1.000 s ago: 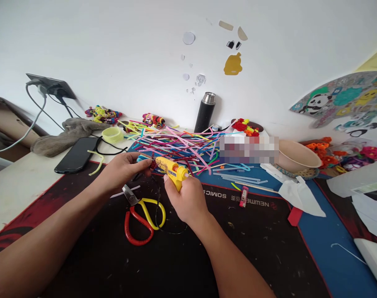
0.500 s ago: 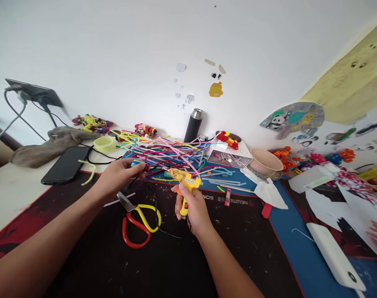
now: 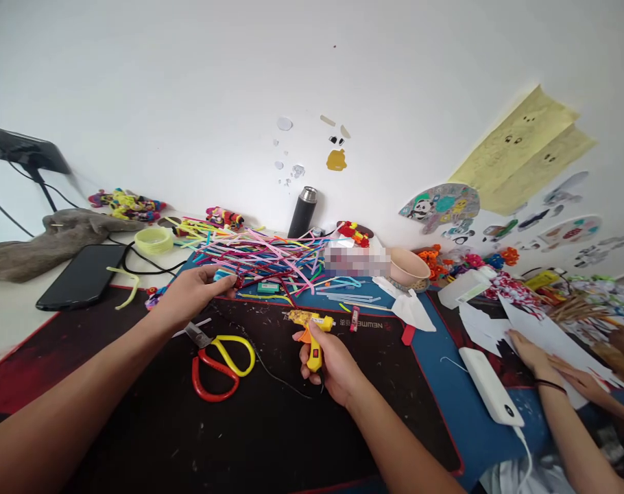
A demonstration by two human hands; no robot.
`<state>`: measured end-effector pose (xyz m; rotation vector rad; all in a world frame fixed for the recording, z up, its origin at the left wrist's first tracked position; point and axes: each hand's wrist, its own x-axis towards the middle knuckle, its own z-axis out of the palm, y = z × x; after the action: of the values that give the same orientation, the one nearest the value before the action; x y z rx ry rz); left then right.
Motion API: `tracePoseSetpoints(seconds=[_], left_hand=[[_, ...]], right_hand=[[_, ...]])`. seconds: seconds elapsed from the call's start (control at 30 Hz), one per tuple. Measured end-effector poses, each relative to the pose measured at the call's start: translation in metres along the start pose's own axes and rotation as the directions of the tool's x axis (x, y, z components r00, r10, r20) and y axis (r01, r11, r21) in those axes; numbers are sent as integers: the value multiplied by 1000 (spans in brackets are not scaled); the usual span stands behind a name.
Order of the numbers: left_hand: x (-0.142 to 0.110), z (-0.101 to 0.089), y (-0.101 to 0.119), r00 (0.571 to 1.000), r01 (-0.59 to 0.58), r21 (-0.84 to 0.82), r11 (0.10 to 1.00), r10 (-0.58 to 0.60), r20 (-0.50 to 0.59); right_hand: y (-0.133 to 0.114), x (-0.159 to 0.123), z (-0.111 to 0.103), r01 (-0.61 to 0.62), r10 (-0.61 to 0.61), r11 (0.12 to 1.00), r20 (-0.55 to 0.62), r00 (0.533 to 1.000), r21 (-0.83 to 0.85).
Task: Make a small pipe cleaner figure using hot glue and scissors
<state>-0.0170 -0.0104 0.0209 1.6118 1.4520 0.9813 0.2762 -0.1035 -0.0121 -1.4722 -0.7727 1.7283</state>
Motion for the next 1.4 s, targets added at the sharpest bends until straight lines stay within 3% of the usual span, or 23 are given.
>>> tracePoseSetpoints(seconds=[0.13,0.27,0.37,0.47,0.53,0.6,0.7,0.9,1.1,1.27,1.4], left_hand=[[1,0,-2,1000,-8,-34,999,9,15],[0,2,-5,999,0,-116,993,5,36],[0,3,-6,999,-13,-146,989,19,42],[1,6,-8,998,13,-220,975,0,59],[1,8,-9,996,46,-293,955,-23,81],[1,10,-10,994,68,-365,929,-30,109],[-2,13,-7,986,103,-419,902,-36,164],[-7,13,3,963,179,-466,867,-57,263],[-6,14,2,945,216,-422,880,-80,317],[-6,16,3,937,257,-392,883,-128,326],[-6,15,2,934,279,-412,867,-146,325]], right_hand=[[-7,3,3,-15,16,986,2,1000,-167],[-14,2,4,5,-25,911,-42,999,-413],[-18,-3,-3,-19,-46,789,-89,995,-615],[-20,-8,-16,-2,-109,605,-86,990,-796],[-18,-10,-22,66,-233,502,-62,971,-862],[-16,-8,-22,173,-388,453,-19,921,-874],[-11,6,-8,348,-517,492,54,854,-798],[-14,39,48,582,-561,606,227,796,-543],[-25,54,77,653,-626,660,208,752,-373],[-28,61,82,688,-645,637,247,723,-349],[-26,63,83,684,-631,643,267,728,-345]])
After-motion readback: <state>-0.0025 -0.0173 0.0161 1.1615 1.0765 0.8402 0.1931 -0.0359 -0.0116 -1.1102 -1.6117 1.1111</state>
